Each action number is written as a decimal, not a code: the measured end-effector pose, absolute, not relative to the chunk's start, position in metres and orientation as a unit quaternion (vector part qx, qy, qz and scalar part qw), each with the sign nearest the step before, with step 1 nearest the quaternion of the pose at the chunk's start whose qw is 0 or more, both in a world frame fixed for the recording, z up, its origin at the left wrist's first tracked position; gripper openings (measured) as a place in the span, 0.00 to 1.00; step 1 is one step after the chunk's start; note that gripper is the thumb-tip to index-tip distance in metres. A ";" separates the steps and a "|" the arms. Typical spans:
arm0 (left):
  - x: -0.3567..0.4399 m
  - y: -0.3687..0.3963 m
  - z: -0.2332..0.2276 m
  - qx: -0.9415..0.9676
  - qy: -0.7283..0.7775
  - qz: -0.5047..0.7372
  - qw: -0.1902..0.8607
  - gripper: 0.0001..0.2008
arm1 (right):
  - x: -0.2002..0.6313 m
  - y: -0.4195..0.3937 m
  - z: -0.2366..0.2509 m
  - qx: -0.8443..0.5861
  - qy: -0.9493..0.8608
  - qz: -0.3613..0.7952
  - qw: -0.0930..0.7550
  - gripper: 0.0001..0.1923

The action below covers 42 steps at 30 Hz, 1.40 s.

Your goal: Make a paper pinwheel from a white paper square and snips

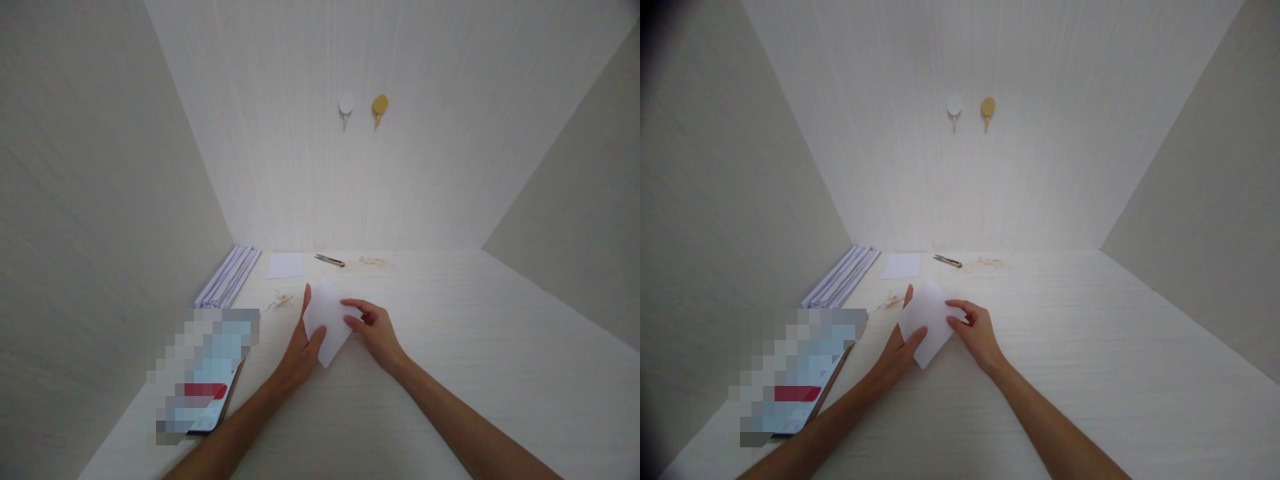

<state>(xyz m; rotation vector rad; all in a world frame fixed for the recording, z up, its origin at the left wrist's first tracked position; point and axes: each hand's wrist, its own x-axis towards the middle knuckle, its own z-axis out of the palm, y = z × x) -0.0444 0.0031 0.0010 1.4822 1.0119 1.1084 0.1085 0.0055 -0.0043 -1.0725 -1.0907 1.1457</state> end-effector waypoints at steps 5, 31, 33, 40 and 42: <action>-0.056 0.009 0.000 0.699 0.410 0.431 0.396 0.26 | 0.108 0.007 -0.008 -0.415 -0.424 0.560 0.578 0.27; -0.047 -0.003 -0.004 0.875 0.441 0.168 0.107 0.37 | 0.101 0.001 0.001 -0.336 -0.384 0.672 0.537 0.17; -0.047 -0.003 -0.005 0.887 0.424 0.160 0.091 0.37 | 0.099 0.002 0.001 -0.363 -0.386 0.651 0.544 0.20; -0.046 -0.004 -0.004 0.907 0.385 0.159 0.053 0.38 | 0.097 0.003 -0.004 -0.416 -0.371 0.607 0.567 0.17; -0.046 -0.005 -0.005 0.909 0.381 0.161 0.052 0.38 | 0.098 0.003 -0.004 -0.417 -0.360 0.603 0.577 0.17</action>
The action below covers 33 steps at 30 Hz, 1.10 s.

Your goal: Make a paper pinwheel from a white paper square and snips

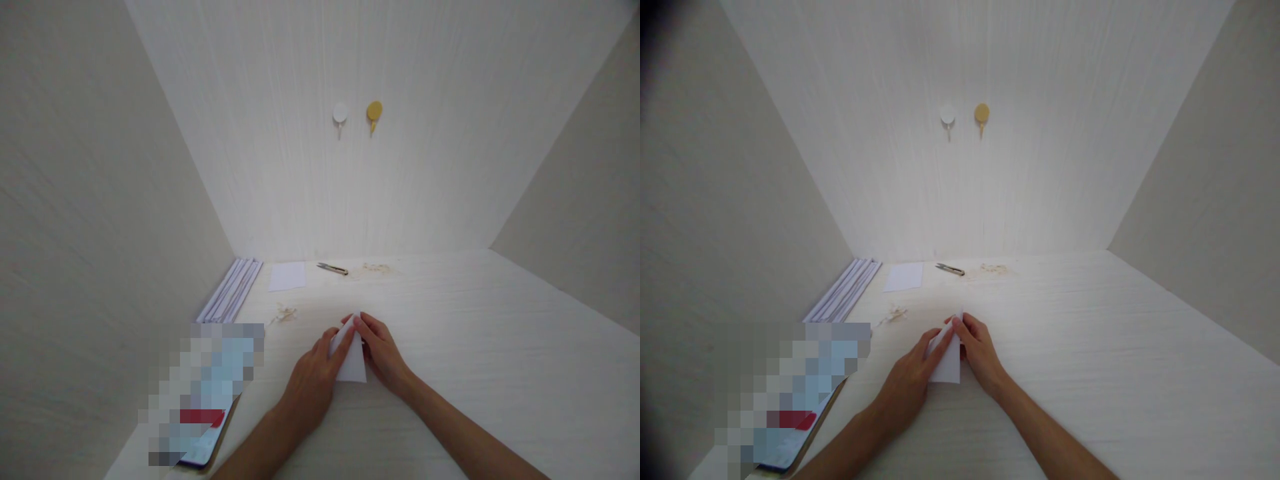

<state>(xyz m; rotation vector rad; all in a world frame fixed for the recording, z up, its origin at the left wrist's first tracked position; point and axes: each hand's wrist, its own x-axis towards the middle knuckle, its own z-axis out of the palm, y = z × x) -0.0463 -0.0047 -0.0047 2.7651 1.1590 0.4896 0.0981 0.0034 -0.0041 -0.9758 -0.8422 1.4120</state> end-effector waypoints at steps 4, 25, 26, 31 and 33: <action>-0.046 -0.004 -0.007 0.911 0.379 0.157 0.040 0.39 | 0.100 0.004 -0.003 -0.419 -0.348 0.587 0.599 0.16; -0.046 -0.003 -0.010 0.920 0.352 0.172 -0.001 0.35 | 0.101 0.005 -0.002 -0.413 -0.355 0.560 0.624 0.14; -0.046 -0.003 -0.010 0.920 0.351 0.174 -0.003 0.35 | 0.101 0.005 -0.002 -0.413 -0.357 0.559 0.624 0.14; -0.047 -0.002 -0.011 0.922 0.344 0.175 -0.012 0.37 | 0.101 0.004 -0.003 -0.416 -0.357 0.555 0.625 0.13; -0.047 -0.002 -0.011 0.923 0.342 0.175 -0.013 0.37 | 0.101 0.005 -0.002 -0.417 -0.360 0.552 0.626 0.13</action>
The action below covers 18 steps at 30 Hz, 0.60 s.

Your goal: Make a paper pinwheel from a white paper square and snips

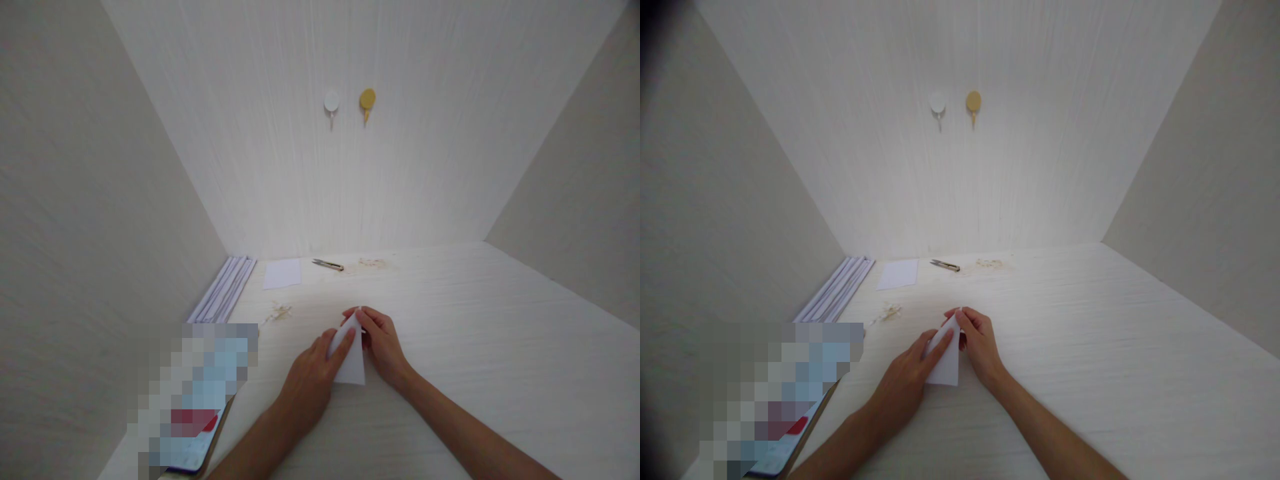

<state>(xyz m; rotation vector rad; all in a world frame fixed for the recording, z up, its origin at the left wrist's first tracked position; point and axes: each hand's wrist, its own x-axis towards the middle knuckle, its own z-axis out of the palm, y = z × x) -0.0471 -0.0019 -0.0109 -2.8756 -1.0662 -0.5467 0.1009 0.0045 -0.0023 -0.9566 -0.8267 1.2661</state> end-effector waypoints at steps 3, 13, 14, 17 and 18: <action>-0.047 -0.003 -0.010 -0.924 -0.342 -0.174 0.007 0.36 | 0.101 0.005 -0.002 -0.434 -0.369 0.534 0.625 0.14; -0.047 -0.003 -0.007 -0.927 -0.339 -0.163 0.003 0.36 | 0.102 0.003 0.003 -0.467 -0.380 0.500 0.623 0.15; -0.047 -0.003 -0.007 -0.927 -0.339 -0.160 0.004 0.35 | 0.101 0.003 0.003 -0.468 -0.379 0.498 0.624 0.15; -0.046 -0.004 -0.007 -0.927 -0.343 -0.152 0.007 0.34 | 0.101 0.002 0.005 -0.479 -0.384 0.482 0.626 0.15; -0.046 -0.005 -0.007 -0.926 -0.345 -0.150 0.009 0.34 | 0.101 0.001 0.006 -0.484 -0.388 0.472 0.626 0.15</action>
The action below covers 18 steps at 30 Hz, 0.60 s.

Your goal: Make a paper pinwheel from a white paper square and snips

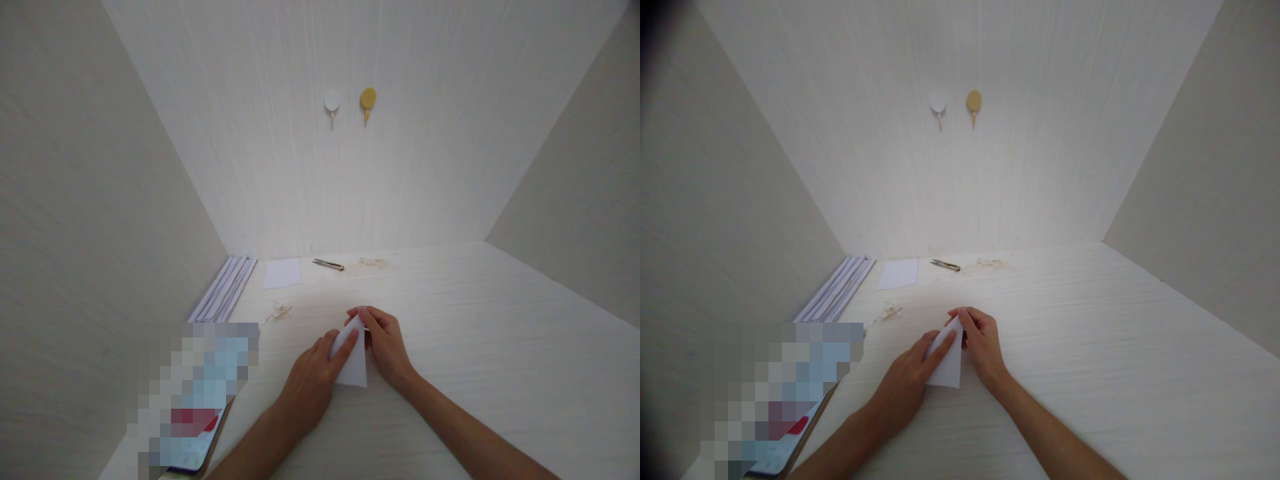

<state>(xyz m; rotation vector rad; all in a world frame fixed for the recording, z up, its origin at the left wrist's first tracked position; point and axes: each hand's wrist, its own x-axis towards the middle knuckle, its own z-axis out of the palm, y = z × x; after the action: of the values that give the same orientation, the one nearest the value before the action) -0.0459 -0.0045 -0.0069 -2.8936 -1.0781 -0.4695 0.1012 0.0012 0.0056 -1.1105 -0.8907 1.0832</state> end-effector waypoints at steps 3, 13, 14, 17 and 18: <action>-0.046 -0.004 -0.008 -0.928 -0.345 -0.143 0.008 0.34 | 0.102 -0.001 0.007 -0.504 -0.400 0.440 0.626 0.16; -0.047 -0.004 -0.005 -0.937 -0.323 -0.126 -0.048 0.35 | 0.105 -0.001 0.005 -0.536 -0.378 0.394 0.643 0.16; -0.047 -0.004 -0.005 -0.937 -0.321 -0.125 -0.055 0.36 | 0.105 -0.001 0.004 -0.536 -0.374 0.395 0.646 0.16; -0.048 -0.005 -0.005 -0.937 -0.315 -0.132 -0.073 0.36 | 0.106 0.001 0.001 -0.519 -0.354 0.409 0.662 0.16; -0.048 -0.005 -0.005 -0.937 -0.314 -0.136 -0.077 0.36 | 0.106 0.001 0.000 -0.512 -0.345 0.416 0.668 0.16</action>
<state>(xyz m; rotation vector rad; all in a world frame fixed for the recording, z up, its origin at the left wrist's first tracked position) -0.0481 -0.0049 -0.0047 -3.0968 -1.0376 -0.4481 0.1063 0.0014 -0.0002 -1.1538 -0.7780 0.9386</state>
